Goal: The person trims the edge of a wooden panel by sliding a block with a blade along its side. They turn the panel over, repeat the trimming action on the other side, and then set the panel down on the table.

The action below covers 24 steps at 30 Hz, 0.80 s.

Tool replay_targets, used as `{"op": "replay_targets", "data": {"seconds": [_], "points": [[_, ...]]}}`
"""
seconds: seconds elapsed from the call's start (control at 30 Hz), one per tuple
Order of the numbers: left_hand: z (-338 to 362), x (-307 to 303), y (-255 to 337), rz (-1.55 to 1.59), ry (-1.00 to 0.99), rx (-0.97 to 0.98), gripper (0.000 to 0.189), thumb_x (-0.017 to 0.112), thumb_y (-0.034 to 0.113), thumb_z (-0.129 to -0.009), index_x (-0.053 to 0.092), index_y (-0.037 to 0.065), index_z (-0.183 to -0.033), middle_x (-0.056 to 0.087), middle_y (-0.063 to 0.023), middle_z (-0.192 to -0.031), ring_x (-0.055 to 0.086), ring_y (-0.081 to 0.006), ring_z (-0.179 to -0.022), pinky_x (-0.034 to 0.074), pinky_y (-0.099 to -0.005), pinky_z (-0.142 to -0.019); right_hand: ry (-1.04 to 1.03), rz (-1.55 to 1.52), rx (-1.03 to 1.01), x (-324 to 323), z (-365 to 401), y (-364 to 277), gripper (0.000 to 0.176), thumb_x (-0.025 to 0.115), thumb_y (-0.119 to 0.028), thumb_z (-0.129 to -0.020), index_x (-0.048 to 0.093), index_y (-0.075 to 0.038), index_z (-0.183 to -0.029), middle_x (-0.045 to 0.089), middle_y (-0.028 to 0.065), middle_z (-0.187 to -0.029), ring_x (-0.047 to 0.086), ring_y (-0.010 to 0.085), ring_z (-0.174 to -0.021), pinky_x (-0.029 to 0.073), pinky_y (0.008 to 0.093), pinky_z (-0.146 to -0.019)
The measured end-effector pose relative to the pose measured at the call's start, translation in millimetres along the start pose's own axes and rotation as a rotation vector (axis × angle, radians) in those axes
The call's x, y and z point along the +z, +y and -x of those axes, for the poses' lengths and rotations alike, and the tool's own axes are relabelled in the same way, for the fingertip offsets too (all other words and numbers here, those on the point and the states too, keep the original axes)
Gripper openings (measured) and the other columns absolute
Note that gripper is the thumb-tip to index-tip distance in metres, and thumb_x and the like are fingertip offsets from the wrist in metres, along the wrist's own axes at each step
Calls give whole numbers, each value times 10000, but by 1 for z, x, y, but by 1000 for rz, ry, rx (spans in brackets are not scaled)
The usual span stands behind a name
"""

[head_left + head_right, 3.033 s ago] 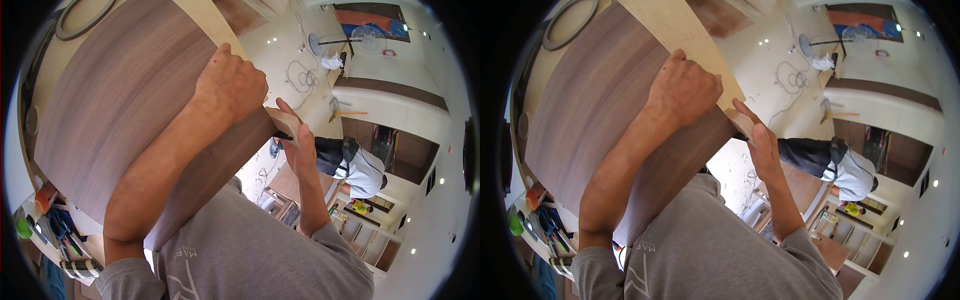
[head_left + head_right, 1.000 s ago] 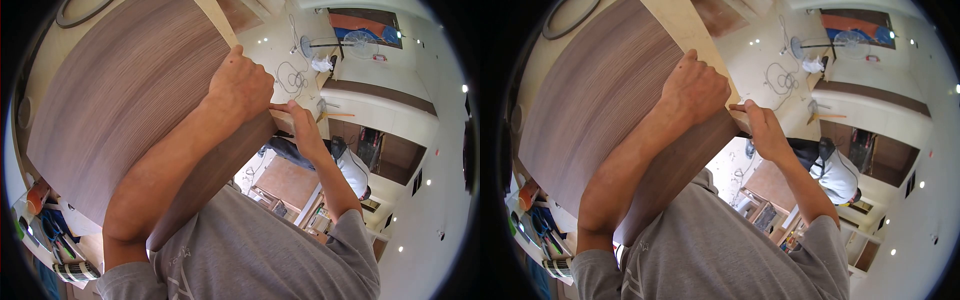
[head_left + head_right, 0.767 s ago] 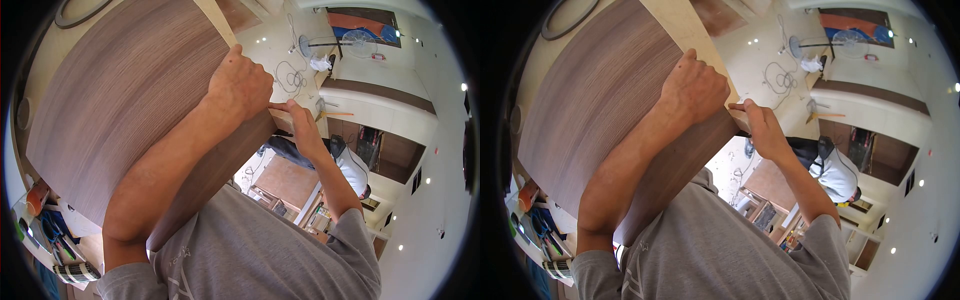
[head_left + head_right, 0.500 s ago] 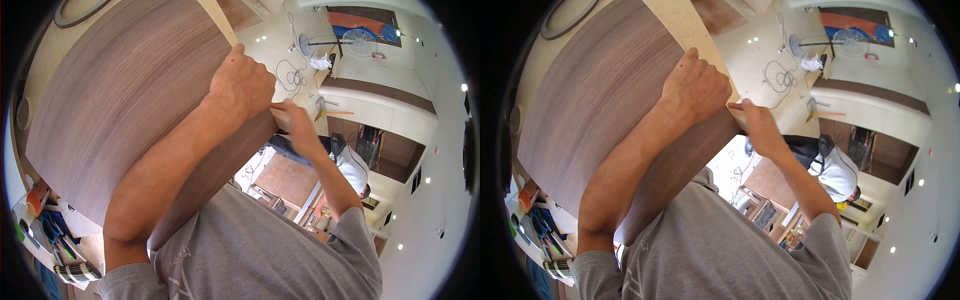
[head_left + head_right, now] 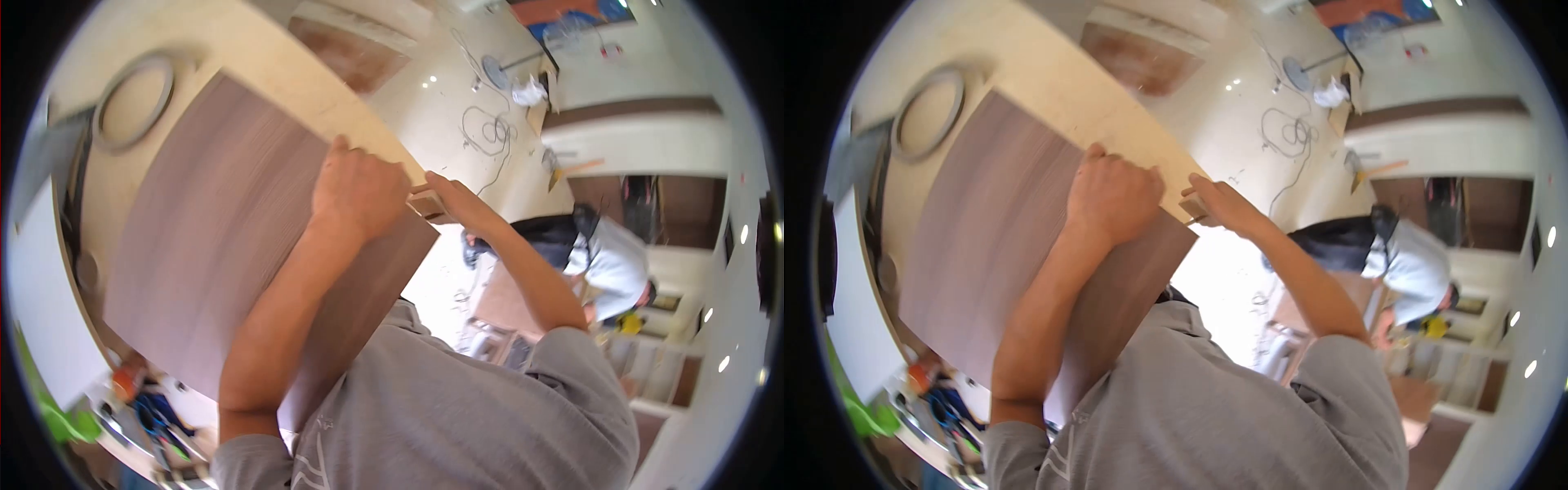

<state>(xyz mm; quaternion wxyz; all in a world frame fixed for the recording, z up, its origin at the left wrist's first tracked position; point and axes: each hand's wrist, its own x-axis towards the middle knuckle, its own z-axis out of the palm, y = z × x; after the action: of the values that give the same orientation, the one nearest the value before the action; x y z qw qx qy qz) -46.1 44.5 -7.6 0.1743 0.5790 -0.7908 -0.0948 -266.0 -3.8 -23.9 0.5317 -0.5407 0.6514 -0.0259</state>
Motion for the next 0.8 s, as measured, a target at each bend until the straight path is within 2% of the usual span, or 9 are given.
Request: {"op": "replay_targets", "data": {"seconds": [0.03,0.13,0.33,0.43,0.53,0.63,0.8], "points": [[-2,2,2,-34,49,15,363,496,228,-914,660,99,-616,665,-110,-629,655,-276,-631,443,-435,-809,-10,37,14,-6,-2,3,732,371,-604,-922,626,43,-1153,648,188,-985,616,247,-835,501,354,-712],[-1,6,4,-88,88,7,422,482,235,-921,640,57,-573,647,-152,-616,638,-311,-624,456,-435,-782,9,110,79,-21,-25,41,705,338,-587,-939,608,8,-1205,644,167,-1072,637,240,-861,521,343,-795],[-4,6,10,-158,115,-22,462,488,269,-925,658,35,-564,635,-185,-610,624,-342,-608,461,-416,-835,72,-261,-5,-27,-2,80,735,343,-636,-919,594,-12,-1215,641,132,-1047,626,205,-840,527,374,-765],[-6,6,9,-167,123,-63,442,484,257,-948,659,40,-605,650,-152,-642,622,-322,-654,452,-443,-859,68,-358,-8,-22,-1,107,722,342,-641,-919,605,-31,-1201,640,109,-1056,632,204,-841,529,387,-769],[-4,-2,12,6,136,81,359,485,226,-973,663,33,-728,687,-112,-802,634,-298,-808,429,-478,-929,48,-422,-18,-21,8,126,704,348,-640,-921,605,-46,-1198,639,93,-1050,628,200,-853,528,390,-765],[11,-3,34,24,280,189,264,498,209,-982,666,27,-890,678,-96,-1002,610,-295,-1010,372,-521,-1019,-14,-521,-43,-21,14,136,676,348,-625,-930,607,-55,-1184,637,84,-1036,618,202,-839,526,385,-757],[33,-9,66,216,155,90,222,545,212,-961,686,48,-1015,644,-111,-1163,564,-306,-1170,274,-547,-1105,-158,-712,-111,-18,17,134,661,349,-611,-942,603,-39,-1154,632,67,-992,608,188,-781,521,362,-718]]}}
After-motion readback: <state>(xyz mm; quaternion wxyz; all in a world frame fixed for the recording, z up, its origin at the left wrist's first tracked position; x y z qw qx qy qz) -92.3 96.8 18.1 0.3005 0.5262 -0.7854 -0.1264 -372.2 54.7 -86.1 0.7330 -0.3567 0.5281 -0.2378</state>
